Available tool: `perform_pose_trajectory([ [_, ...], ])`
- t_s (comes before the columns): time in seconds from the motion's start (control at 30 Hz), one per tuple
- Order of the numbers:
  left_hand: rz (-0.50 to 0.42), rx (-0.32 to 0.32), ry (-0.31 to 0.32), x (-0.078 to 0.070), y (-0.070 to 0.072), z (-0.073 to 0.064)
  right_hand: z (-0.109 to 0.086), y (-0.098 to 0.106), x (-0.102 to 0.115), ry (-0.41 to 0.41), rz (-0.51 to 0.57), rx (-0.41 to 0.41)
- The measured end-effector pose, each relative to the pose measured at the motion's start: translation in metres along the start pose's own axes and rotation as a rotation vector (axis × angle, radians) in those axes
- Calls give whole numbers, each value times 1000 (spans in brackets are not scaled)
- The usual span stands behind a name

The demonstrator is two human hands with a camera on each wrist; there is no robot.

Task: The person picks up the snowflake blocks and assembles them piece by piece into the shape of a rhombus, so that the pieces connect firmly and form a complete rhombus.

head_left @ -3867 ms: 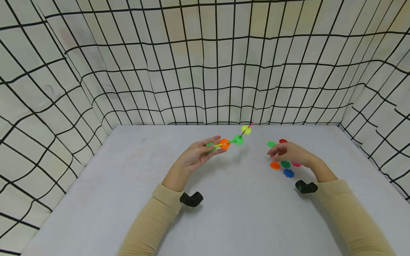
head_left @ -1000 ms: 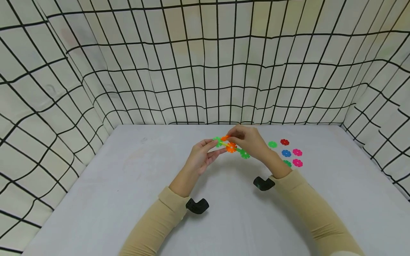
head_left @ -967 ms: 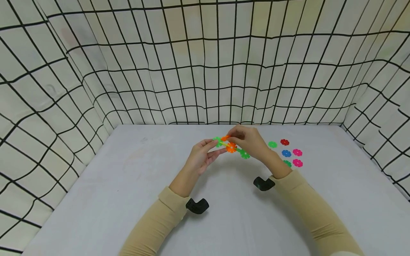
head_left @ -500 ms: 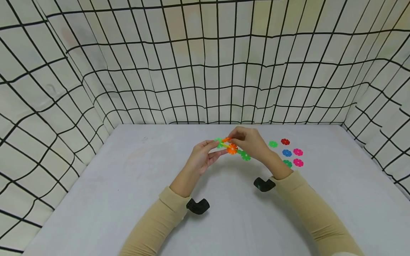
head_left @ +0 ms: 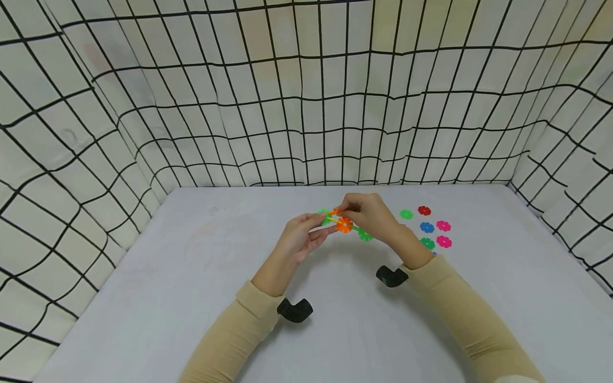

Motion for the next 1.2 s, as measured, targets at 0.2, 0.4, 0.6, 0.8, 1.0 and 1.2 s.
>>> perform_pose_trajectory([
  [0.2, 9, 5, 4, -2, -2, -3, 2, -1, 4, 47, -2, 18],
  [0.4, 26, 4, -6, -4, -5, -3, 5, 4, 7, 68, -17, 36],
  [0.6, 15, 28, 27, -1, -6, -1, 6, 6, 5, 19, 1, 93],
  [0.8, 2, 49, 39, 2, -4, 0, 4, 10, -4, -60, -43, 118],
  [1.0, -24, 50, 43, 2, -3, 1, -1, 30, -14, -121, -56, 89],
  [1.2, -35, 79, 57, 1, -4, 1, -8, 59, -24, -179, -61, 30],
])
Point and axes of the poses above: each hand's wrist, its own z-axis towards the middle knuckle, its own y-axis out of the back of the hand, x = y × z, the point moved 6 cm from there along z, towards the middle knuckle, and after that the axes turned 1 degree about x, right-handed, at the moved point
